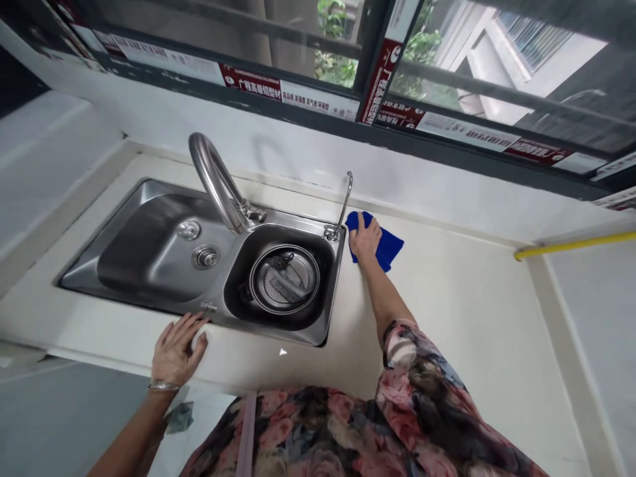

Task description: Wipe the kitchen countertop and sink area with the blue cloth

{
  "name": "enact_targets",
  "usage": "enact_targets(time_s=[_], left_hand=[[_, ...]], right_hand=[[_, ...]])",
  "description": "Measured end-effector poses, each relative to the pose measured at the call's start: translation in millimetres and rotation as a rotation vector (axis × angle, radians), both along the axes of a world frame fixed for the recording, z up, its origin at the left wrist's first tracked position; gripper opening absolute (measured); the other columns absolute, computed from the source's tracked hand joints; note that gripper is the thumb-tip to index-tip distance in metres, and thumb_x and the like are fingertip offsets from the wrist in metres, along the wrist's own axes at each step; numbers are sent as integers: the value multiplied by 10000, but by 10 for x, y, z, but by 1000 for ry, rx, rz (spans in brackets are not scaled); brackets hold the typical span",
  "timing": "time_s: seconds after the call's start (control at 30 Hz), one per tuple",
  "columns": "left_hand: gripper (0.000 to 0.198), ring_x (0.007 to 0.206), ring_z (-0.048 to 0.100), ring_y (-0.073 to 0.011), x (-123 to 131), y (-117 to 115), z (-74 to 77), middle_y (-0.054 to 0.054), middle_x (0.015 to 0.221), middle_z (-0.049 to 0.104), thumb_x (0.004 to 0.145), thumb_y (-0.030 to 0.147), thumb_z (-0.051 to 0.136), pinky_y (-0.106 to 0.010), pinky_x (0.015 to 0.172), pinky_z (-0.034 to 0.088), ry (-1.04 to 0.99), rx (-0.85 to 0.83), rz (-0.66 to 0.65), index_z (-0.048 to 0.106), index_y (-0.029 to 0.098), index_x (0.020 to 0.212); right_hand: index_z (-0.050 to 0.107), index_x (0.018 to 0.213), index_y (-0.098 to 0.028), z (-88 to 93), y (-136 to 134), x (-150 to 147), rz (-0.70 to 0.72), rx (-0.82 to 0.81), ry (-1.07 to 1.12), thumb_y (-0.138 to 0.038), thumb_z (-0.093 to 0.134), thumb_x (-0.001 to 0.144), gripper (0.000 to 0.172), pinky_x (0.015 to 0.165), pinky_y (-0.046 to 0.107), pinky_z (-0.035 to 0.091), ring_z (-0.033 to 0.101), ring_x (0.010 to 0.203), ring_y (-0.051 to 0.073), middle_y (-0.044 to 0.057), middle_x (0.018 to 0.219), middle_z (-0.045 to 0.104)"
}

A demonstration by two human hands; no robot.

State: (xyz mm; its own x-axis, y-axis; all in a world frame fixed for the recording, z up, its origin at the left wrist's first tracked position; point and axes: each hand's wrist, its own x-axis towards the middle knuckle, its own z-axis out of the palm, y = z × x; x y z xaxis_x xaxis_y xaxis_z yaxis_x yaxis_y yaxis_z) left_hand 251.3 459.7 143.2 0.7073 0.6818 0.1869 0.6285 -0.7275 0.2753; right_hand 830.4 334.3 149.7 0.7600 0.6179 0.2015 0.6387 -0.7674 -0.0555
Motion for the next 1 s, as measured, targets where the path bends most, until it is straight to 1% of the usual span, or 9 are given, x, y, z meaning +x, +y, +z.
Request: enact_targets(time_s=[0.07, 0.13, 0.23, 0.33, 0.5, 0.63, 0.77, 0.87, 1.0], left_hand=[[436, 1398, 569, -276, 8, -8, 9, -71, 1400, 701, 971, 388, 478, -491, 1253, 290, -6, -17, 12, 687, 284, 1338], [426, 1393, 575, -268, 14, -17, 13, -59, 1394, 705, 970, 389, 480, -487, 1253, 289, -11, -18, 22, 693, 295, 1326], [413, 1383, 585, -268, 21, -25, 17, -62, 1386, 711, 972, 394, 478, -481, 1246, 300, -18, -12, 19, 707, 278, 1295], [421, 1382, 585, -273, 26, -22, 18, -69, 1380, 714, 976, 403, 467, -483, 1238, 312, -16, -17, 12, 710, 264, 1290], [436, 1388, 575, -292, 33, -17, -20, -89, 1388, 706, 989, 416, 446, -512, 1235, 308, -35, -9, 7, 706, 249, 1297], [431, 1388, 576, -283, 34, -32, -61, -88, 1390, 705, 995, 413, 446, -496, 1234, 309, -61, 5, 10, 708, 251, 1297], [433, 1393, 572, -276, 46, -45, -72, -78, 1386, 709, 993, 422, 447, -487, 1238, 301, -71, -20, 28, 715, 261, 1292], [437, 1399, 564, -282, 57, -46, -72, -83, 1387, 708, 991, 431, 447, -499, 1241, 294, -99, -42, 39, 724, 257, 1280], [438, 1390, 568, -285, 59, -35, -82, -83, 1382, 711, 977, 442, 461, -512, 1237, 299, -127, -75, 44, 733, 270, 1274]], right_hand=[[339, 1638, -221, 16, 49, 60, 85, -54, 9, -294, 408, 989, 657, 1089, 533, 346, 389, 1364, 387, 231, 1558, 365], [402, 1608, -244, 48, 76, 79, 168, -84, 11, -284, 422, 983, 627, 1076, 518, 347, 381, 1349, 384, 213, 1535, 381], [474, 1560, -240, 138, 92, 24, 209, -141, 2, -272, 451, 970, 592, 1019, 499, 378, 392, 1281, 387, 218, 1478, 419], [491, 1541, -238, 252, 58, -123, 227, -235, 3, -248, 442, 975, 568, 955, 483, 401, 416, 1196, 374, 231, 1404, 457], [609, 1425, -251, 360, -43, -446, 283, -364, 2, -255, 453, 1001, 451, 937, 483, 408, 436, 1153, 345, 215, 1388, 458], [668, 1341, -196, 391, 8, -656, 267, -432, 5, -240, 471, 994, 401, 927, 495, 423, 447, 1155, 353, 238, 1375, 465], [709, 1260, -140, 453, 60, -824, 318, -477, 19, -224, 447, 1003, 376, 933, 521, 432, 448, 1176, 369, 252, 1390, 464], [718, 1241, -140, 512, -37, -987, 388, -491, 30, -253, 480, 1002, 356, 951, 522, 425, 440, 1198, 372, 232, 1400, 481], [775, 1109, -196, 540, -370, -1335, 589, -508, 101, -294, 641, 896, 270, 1017, 498, 404, 455, 1221, 360, 172, 1336, 567]])
